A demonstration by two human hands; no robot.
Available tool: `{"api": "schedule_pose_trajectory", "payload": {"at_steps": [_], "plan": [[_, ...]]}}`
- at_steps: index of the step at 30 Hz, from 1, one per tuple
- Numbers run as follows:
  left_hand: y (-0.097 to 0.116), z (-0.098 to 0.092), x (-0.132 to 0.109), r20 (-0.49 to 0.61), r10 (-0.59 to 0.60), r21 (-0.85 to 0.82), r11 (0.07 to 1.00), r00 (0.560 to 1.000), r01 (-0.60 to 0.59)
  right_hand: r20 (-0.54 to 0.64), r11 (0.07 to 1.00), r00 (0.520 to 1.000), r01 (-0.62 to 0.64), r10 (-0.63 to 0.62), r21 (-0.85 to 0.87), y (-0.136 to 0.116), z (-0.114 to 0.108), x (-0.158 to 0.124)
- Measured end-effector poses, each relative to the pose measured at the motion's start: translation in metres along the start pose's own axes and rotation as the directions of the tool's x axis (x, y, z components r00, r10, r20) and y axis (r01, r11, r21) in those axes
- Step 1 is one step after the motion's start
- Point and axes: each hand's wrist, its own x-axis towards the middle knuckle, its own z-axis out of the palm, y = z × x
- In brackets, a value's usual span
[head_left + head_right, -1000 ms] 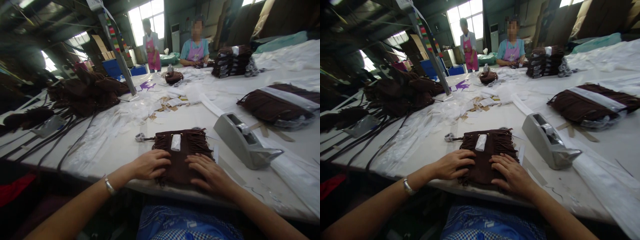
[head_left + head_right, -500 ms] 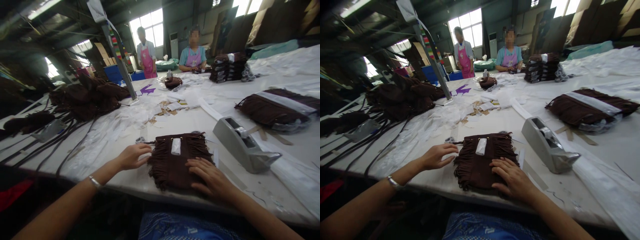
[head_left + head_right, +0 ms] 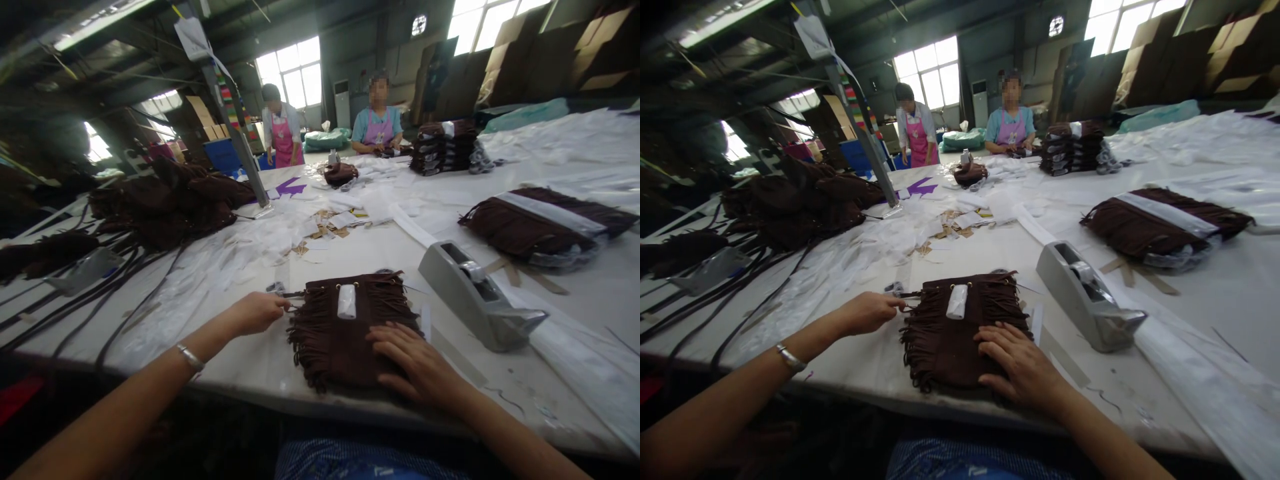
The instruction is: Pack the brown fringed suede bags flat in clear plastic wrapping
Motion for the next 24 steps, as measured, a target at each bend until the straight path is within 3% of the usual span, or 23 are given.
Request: {"api": "schedule_pose_trajectory", "payload": {"at_steps": [8,14,24], "plan": [[0.011,0.007,0.03,-0.002,-0.181,0.099,0.979,0.983,0.18,0.033,1.0,0.999,-0.018,0.018,0.009,0.002,0.002,-0.003],[0.018,0.013,0.033,0.009,-0.243,0.124,0.963,0.97,0.24,0.032,1.0,0.999,-0.016,0.015,0.026,0.004,0.003,-0.003],[0.03,0.006,0.038,0.024,-0.318,0.09,0.945,0.948,0.314,0.031,0.999,0.999,-0.025,0.024,0.036,0.006,0.004,-0.003]]}}
